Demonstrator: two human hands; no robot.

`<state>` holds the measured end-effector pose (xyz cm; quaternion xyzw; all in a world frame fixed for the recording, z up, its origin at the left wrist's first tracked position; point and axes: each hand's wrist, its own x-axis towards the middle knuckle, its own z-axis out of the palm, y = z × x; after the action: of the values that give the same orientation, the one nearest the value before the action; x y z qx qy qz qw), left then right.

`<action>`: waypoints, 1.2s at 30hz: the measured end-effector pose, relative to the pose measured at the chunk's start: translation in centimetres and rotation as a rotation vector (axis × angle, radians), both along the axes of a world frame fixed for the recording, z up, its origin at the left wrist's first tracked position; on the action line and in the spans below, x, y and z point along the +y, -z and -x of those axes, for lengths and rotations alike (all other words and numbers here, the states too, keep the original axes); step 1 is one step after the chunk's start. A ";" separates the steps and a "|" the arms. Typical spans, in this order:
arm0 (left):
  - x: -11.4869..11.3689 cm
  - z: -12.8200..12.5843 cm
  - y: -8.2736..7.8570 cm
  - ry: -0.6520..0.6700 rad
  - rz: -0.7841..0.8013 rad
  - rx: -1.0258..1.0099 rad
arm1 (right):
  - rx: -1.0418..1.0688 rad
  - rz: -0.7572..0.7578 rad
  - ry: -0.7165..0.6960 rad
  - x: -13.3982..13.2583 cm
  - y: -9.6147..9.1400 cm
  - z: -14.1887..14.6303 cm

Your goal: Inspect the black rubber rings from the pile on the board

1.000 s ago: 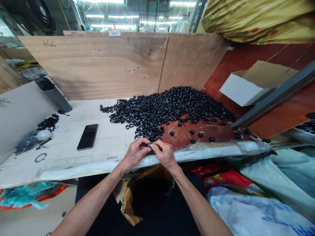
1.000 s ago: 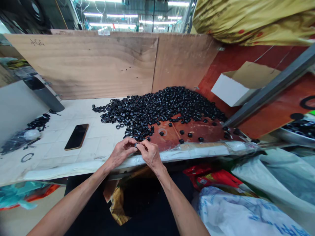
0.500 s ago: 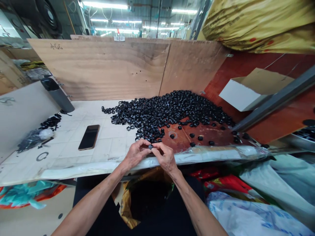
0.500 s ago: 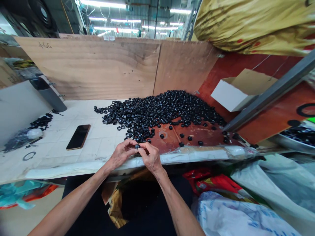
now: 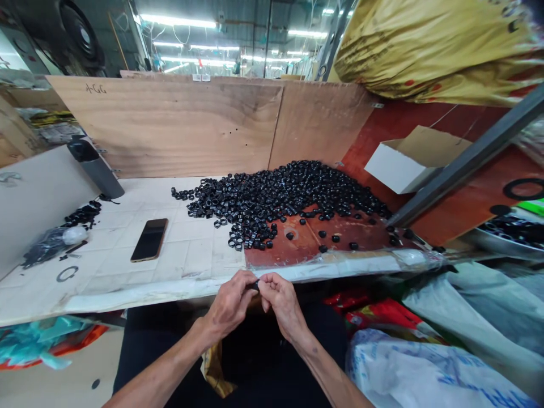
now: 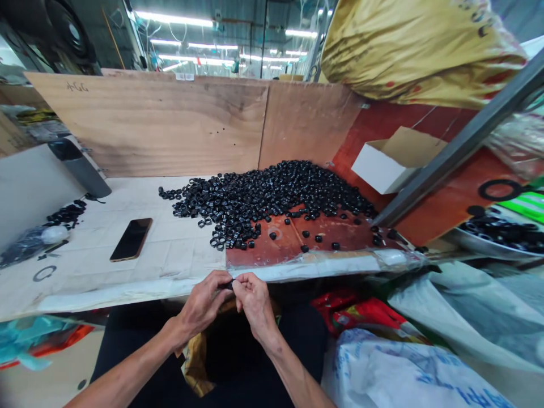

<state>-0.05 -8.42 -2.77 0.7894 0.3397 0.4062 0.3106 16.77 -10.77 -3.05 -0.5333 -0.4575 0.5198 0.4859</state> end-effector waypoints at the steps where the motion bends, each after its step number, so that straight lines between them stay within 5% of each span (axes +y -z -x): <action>1: -0.2 0.3 -0.4 0.056 -0.040 0.058 | -0.012 0.040 -0.024 -0.1 0.0 -0.2; 5: 1.3 1.7 -2.2 0.147 0.094 0.292 | -0.416 -0.103 -0.041 1.5 -0.4 -2.1; 9: 6.4 1.9 -2.3 -0.297 -0.011 0.377 | -0.761 -0.470 0.084 6.4 -0.5 -3.3; 12: 9.4 1.3 -1.4 -0.409 -0.085 0.485 | -0.944 -0.458 0.082 9.5 -0.1 -2.7; 16: 10.3 0.6 -0.4 -0.399 -0.091 0.552 | -1.076 -0.401 0.058 10.8 0.7 -1.9; 22: 10.0 0.7 -0.1 -0.336 -0.113 0.505 | -0.854 -0.526 0.071 10.6 1.9 -2.7; 29: 10.1 0.7 0.0 -0.286 -0.098 0.372 | -0.662 -0.605 0.022 9.9 1.0 -2.8; 36: 9.9 0.9 -0.1 -0.182 -0.046 0.132 | -0.193 -0.331 0.060 9.8 0.6 -2.6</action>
<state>-0.98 1.50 -2.69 0.7872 0.4202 0.3875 0.2314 19.41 -1.00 -3.67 -0.5068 -0.5652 0.3692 0.5361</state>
